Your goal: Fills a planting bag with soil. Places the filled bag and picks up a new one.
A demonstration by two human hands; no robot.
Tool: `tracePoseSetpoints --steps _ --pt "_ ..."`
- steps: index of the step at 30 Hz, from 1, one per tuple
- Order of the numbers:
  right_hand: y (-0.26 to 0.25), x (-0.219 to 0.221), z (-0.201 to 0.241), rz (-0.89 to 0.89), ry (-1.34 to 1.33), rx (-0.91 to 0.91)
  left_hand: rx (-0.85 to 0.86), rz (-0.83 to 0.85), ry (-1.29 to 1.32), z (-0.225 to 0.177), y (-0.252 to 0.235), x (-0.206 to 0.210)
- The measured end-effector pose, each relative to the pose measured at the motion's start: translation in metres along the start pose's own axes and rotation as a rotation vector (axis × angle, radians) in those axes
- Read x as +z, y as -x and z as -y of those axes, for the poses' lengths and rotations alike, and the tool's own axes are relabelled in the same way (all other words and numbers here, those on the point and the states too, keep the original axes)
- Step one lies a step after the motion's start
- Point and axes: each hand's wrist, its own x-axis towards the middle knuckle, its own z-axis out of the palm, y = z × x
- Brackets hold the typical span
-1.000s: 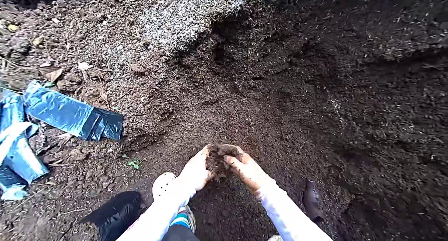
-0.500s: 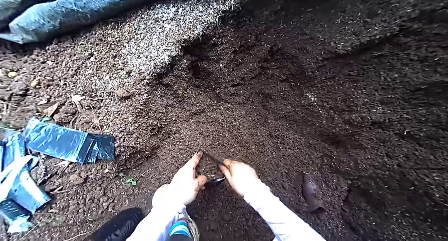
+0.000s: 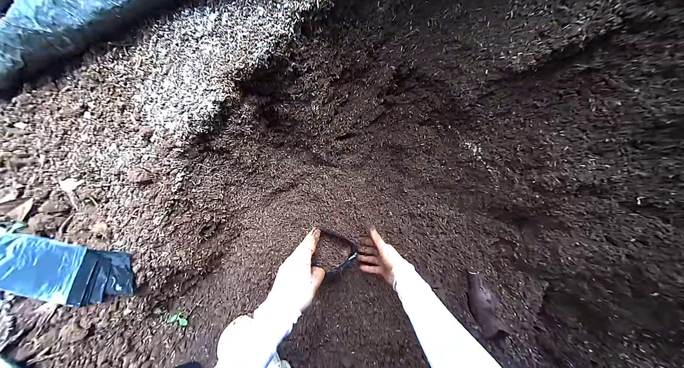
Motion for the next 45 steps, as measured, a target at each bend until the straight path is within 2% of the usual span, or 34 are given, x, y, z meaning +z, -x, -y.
tracePoseSetpoints --steps 3,7,9,11,15,18,20,22,28,31,34,38,40,43,45 --pt "-0.044 0.016 -0.003 -0.011 -0.461 0.044 0.101 -0.09 -0.056 0.012 0.004 -0.004" --pt "-0.071 0.053 0.015 0.059 -0.761 0.012 0.166 -0.302 -0.139 0.034 0.015 0.007" --pt "-0.078 0.071 0.027 0.142 -0.903 -0.023 0.2 -0.342 -0.128 0.041 0.021 0.012" --pt "-0.081 0.092 0.048 0.228 -0.948 -0.073 0.221 -0.322 -0.084 0.042 0.029 0.015" --pt "-0.089 0.13 0.1 0.232 -1.001 -0.114 0.201 -0.255 -0.059 0.04 0.033 0.014" --pt "-0.091 0.129 0.094 0.189 -0.997 -0.13 0.207 -0.231 -0.031 0.041 0.025 0.022" --pt "-0.085 0.126 0.091 0.195 -0.955 -0.148 0.142 -0.164 -0.001 0.039 0.019 0.023" --pt "-0.07 0.119 0.091 0.277 -0.892 -0.184 0.069 -0.078 0.041 0.036 0.013 0.022" --pt "0.016 0.072 0.083 0.563 -0.709 -0.204 0.133 -0.053 0.129 0.017 -0.007 0.013" --pt "0.067 0.062 0.072 0.45 -0.595 -0.139 0.11 -0.022 0.113 0.009 -0.004 0.009" --pt "0.098 0.062 0.053 0.389 -0.555 -0.14 0.088 -0.035 0.149 0.008 -0.002 0.01" --pt "0.112 0.067 0.037 0.195 -0.422 -0.357 -0.001 0.025 0.128 0.0 0.002 0.003" --pt "0.115 0.07 0.034 0.103 -0.284 -0.464 0.039 0.023 0.149 0.0 0.003 0.004" --pt "0.131 0.076 0.042 0.01 -0.025 -0.461 0.122 0.004 0.144 0.002 0.002 0.008" --pt "0.134 0.066 0.046 -0.023 0.247 -0.516 0.192 -0.023 0.155 0.009 0.004 0.005"
